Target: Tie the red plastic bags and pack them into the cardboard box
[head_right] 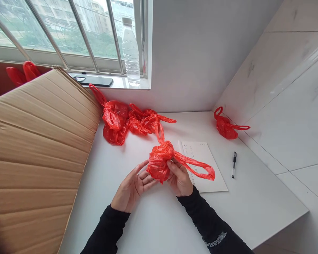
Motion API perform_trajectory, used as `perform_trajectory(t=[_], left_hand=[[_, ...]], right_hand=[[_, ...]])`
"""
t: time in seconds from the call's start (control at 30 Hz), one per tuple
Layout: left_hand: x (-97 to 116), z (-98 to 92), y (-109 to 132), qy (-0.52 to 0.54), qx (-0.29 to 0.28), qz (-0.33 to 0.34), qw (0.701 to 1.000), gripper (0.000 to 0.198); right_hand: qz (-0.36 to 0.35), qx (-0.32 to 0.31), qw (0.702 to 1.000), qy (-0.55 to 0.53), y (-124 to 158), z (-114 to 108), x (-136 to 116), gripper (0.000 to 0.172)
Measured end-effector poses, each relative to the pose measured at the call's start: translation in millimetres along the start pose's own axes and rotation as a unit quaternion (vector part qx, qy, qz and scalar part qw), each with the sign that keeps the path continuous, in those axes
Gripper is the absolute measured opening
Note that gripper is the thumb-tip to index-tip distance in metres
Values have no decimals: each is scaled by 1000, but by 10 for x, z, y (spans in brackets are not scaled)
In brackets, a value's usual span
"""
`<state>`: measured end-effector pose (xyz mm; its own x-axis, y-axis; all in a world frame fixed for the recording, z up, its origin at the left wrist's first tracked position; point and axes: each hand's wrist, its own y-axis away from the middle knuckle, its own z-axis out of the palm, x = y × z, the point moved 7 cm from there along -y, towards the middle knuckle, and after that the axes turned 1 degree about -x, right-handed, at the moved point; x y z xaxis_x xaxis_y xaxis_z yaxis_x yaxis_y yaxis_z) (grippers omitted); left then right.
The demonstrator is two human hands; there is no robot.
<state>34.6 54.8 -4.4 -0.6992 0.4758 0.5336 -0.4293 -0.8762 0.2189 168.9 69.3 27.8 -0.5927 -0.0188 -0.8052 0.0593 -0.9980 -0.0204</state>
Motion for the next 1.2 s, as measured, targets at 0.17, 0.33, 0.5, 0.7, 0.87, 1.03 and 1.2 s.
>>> perform_trajectory(t=[0.17, 0.33, 0.5, 0.7, 0.87, 1.03, 1.2], left_hand=[[120, -13, -16, 93, 1, 87, 992, 43], [256, -148, 1, 176, 20, 147, 973, 40], [291, -212, 37, 196, 68, 166, 964, 38], [376, -247, 66, 246, 60, 197, 947, 37], [346, -289, 81, 264, 76, 177, 945, 36], [339, -256, 60, 264, 51, 179, 946, 39], [335, -284, 24, 267, 63, 171, 946, 41]], right_hand=[[3, -26, 997, 68, -30, 59, 20, 24], [-29, -8, 986, 164, -81, 37, 24, 24], [-15, -10, 971, 238, -65, 25, 45, 30], [-4, -76, 965, 250, -62, 110, 53, 33], [-36, -33, 962, 267, -69, -8, 49, 18], [-93, 4, 950, 300, -58, 28, -87, 19], [-251, 122, 914, 295, 290, 397, -699, 15]])
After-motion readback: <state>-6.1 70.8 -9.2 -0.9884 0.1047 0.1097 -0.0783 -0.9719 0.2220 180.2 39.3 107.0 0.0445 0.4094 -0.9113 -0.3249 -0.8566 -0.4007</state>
